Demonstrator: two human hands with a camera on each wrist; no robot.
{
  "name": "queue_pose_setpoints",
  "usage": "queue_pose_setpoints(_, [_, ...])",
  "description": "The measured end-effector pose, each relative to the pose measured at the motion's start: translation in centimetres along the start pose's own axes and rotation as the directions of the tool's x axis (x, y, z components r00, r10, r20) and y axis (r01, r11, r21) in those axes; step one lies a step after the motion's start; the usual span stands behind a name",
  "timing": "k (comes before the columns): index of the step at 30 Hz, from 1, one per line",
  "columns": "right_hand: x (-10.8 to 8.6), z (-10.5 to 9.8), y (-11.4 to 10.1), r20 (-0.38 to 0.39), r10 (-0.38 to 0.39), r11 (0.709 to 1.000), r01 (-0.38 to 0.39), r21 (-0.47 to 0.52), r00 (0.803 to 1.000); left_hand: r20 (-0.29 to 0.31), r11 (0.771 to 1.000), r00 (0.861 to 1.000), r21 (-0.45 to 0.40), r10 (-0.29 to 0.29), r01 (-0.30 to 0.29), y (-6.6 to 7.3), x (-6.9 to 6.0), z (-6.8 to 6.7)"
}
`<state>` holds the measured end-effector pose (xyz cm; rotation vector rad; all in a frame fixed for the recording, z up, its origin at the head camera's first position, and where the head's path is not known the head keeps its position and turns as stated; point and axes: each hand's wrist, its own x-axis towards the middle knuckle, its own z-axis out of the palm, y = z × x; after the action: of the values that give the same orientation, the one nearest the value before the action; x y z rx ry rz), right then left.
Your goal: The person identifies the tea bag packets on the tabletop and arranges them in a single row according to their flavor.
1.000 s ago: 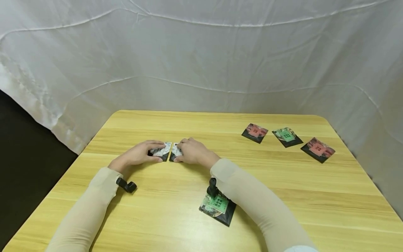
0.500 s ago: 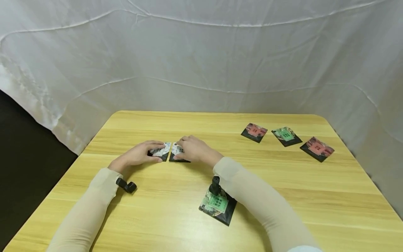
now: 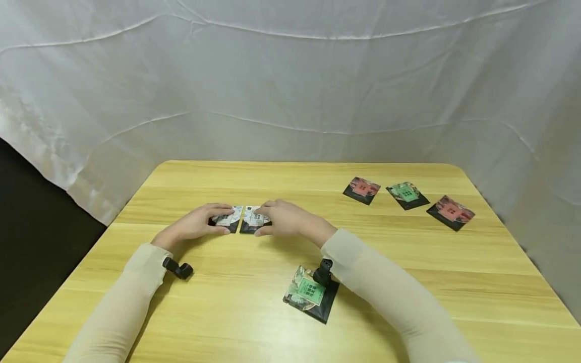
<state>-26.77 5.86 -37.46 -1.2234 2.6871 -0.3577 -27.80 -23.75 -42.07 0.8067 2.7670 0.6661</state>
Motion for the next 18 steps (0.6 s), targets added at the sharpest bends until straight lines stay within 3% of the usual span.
queue_pose_setpoints(18, [-6.1, -0.3, 0.7, 0.007, -0.081, 0.974, 0.078, 0.214, 0.997, -0.004, 1.0, 1.0, 0.001, 0.017, -0.017, 0.0, -0.2, 0.0])
